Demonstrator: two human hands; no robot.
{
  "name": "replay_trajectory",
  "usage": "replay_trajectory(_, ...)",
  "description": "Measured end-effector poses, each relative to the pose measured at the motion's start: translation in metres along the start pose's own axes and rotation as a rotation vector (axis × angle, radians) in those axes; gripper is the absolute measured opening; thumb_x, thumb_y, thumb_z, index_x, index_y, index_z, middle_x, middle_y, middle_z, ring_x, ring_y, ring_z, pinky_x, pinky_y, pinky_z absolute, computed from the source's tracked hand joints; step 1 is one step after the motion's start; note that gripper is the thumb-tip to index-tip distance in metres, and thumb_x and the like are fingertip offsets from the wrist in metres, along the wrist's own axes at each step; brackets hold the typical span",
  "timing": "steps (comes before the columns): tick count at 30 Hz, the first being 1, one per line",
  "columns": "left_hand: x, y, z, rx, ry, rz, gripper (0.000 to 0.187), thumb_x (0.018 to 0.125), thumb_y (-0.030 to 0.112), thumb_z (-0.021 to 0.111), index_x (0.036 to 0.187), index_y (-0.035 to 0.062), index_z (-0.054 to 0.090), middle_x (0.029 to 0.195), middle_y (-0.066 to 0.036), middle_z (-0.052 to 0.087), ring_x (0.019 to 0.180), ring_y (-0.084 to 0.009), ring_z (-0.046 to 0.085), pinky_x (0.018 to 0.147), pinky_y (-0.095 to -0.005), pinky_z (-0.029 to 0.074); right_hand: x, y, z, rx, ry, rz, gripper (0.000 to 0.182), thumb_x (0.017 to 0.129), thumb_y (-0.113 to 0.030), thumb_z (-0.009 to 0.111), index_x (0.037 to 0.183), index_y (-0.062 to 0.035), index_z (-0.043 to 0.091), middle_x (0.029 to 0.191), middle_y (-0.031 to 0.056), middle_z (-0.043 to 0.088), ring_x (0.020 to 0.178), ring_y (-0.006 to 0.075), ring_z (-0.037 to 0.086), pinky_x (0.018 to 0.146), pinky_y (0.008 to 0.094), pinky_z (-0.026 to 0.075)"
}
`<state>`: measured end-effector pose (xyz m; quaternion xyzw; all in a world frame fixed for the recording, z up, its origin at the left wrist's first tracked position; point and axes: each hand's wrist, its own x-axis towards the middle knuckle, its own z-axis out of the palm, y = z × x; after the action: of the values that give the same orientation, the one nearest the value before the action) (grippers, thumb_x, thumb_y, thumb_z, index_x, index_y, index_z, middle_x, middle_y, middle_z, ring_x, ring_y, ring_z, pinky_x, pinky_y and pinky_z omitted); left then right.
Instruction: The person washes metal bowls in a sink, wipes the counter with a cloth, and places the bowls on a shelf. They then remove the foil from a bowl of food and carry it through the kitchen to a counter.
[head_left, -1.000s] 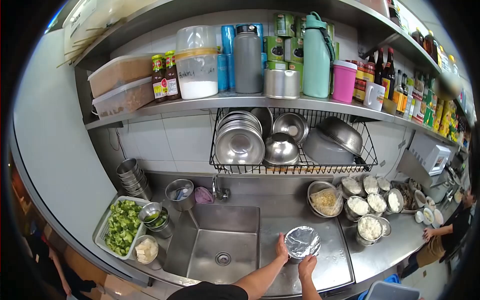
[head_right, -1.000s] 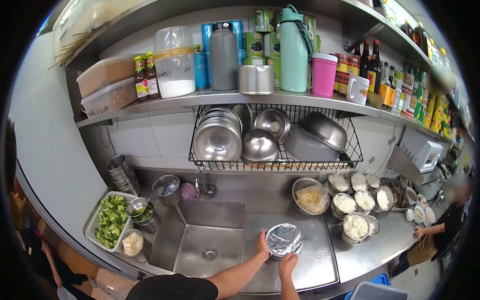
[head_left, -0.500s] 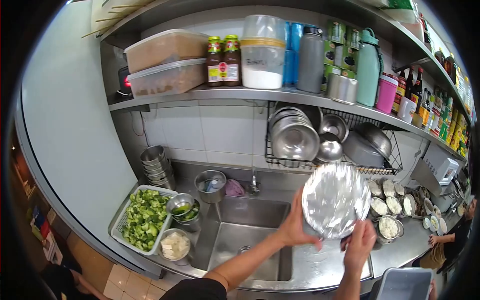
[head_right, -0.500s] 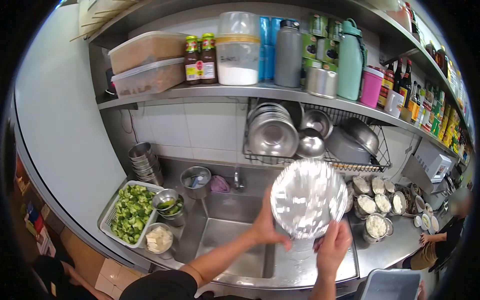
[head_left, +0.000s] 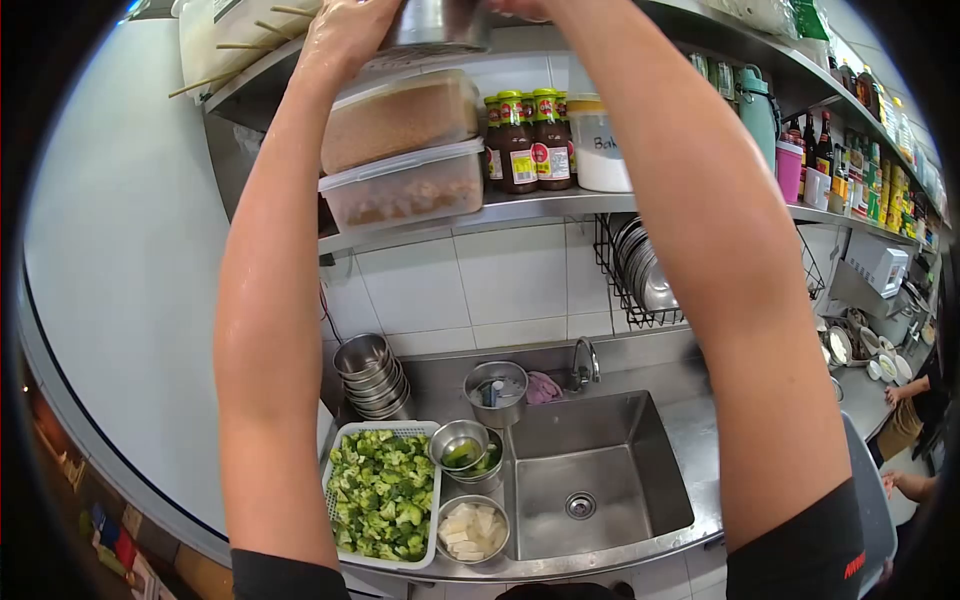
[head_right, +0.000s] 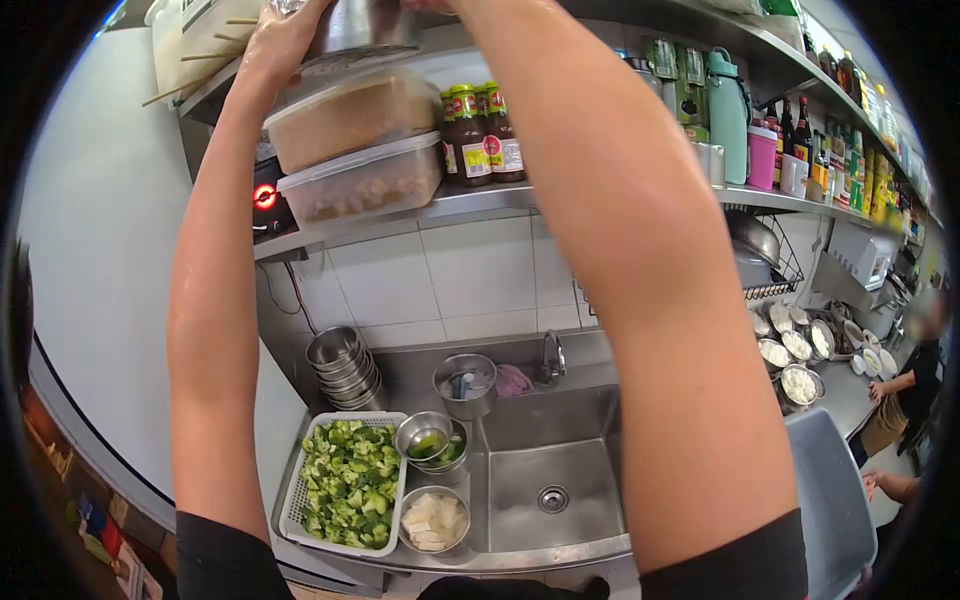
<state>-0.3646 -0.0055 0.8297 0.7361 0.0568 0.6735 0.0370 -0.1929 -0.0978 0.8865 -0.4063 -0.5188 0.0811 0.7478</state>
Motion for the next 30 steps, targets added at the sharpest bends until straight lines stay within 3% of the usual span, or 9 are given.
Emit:
replay_trajectory(3,0.028,-0.083,0.006,-0.136,-0.092,-0.071,0.074,0.099,0.062,0.070,0.131,-0.0049,0.071,0.118,-0.018,0.078,0.103,-0.0236,0.072,0.090,-0.0370,0.057,0.010,0.027,0.035,-0.017,0.011,0.154,0.048,0.107,-0.045,0.060,0.094,0.0010,0.066,0.071,0.0081,0.068,0.055,0.0213,0.063,0.048,0.0363,0.053)
replay_trajectory(5,0.060,-0.163,0.028,0.166,-0.242,-0.242,0.120,0.083,0.083,0.069,0.156,-0.0098,0.045,0.148,-0.034,0.058,0.139,-0.0449,0.057,0.116,-0.0489,0.045,-0.012,0.035,0.032,-0.126,0.025,0.063,0.049,0.106,-0.047,0.061,0.103,0.0021,0.064,0.081,0.0126,0.069,0.060,0.0244,0.065,0.049,0.0375,0.055)
replay_trajectory(8,0.046,-0.155,0.030,0.525,-0.375,-0.385,0.106,0.087,0.084,0.063,0.155,0.0022,0.055,0.157,-0.024,0.057,0.147,-0.0395,0.054,0.121,-0.0528,0.041,-0.092,0.047,0.011,-0.448,0.067,-0.231,0.065,0.103,-0.053,0.063,0.131,0.0055,0.057,0.110,0.0264,0.072,0.075,0.0335,0.071,0.054,0.0410,0.060)
replay_trajectory(9,0.041,-0.157,0.040,0.573,-0.297,-0.435,0.099,0.089,0.081,0.064,0.152,0.0046,0.059,0.155,-0.022,0.060,0.146,-0.0384,0.056,0.121,-0.0544,0.041,-0.141,0.066,0.013,-0.325,0.103,-0.449,0.038,0.106,-0.029,0.065,0.079,-0.0024,0.065,0.069,0.0072,0.068,0.054,0.0137,0.063,0.049,0.0275,0.049)
replay_trajectory(13,0.037,-0.167,0.041,0.540,-0.238,-0.377,0.078,0.091,0.069,0.071,0.142,0.0102,0.069,0.148,-0.020,0.066,0.140,-0.0397,0.061,0.117,-0.0564,0.045,-0.331,0.155,-0.008,-0.410,-0.041,-0.379,0.031,0.103,-0.017,0.067,0.078,-0.0033,0.058,0.063,0.0041,0.053,0.057,0.0121,0.049,0.055,0.0322,0.042)
replay_trajectory(15,0.044,-0.174,0.035,0.534,-0.147,-0.342,0.072,0.092,0.065,0.069,0.140,0.0113,0.071,0.145,-0.020,0.068,0.136,-0.0394,0.064,0.113,-0.0543,0.048,-0.423,0.195,-0.009,-0.406,-0.172,-0.166,0.028,0.104,-0.014,0.068,0.079,-0.0039,0.057,0.067,0.0044,0.052,0.061,0.0102,0.049,0.056,0.0325,0.042)
replay_trajectory(22,0.008,-0.175,0.014,0.426,-0.093,-0.174,0.057,0.095,0.060,0.066,0.122,0.0116,0.078,0.131,-0.017,0.076,0.125,-0.0371,0.070,0.107,-0.0528,0.051,-0.683,0.329,0.018,0.087,0.191,0.946,0.037,0.108,-0.033,0.067,0.090,-0.0008,0.068,0.073,0.0012,0.066,0.063,0.0087,0.057,0.058,0.0304,0.046)
replay_trajectory(26,-0.088,-0.127,0.003,0.267,0.079,0.264,0.037,0.101,0.040,0.068,0.112,0.0060,0.079,0.110,-0.019,0.079,0.109,-0.0403,0.074,0.094,-0.0491,0.056,-0.773,0.356,-0.010,-0.151,0.088,0.930,0.036,0.107,-0.033,0.068,0.092,-0.0006,0.070,0.070,0.0061,0.067,0.061,0.0142,0.059,0.060,0.0346,0.050)
replay_trajectory(30,-0.281,-0.020,-0.014,-0.092,-0.184,0.372,0.012,0.089,0.017,0.078,0.095,0.0075,0.074,0.101,-0.010,0.075,0.098,-0.0306,0.071,0.095,-0.0412,0.053,-0.808,0.332,-0.041,-0.497,0.023,0.801,0.031,0.104,-0.030,0.069,0.094,-0.0013,0.072,0.070,0.0173,0.068,0.062,0.0298,0.067,0.062,0.0423,0.054)
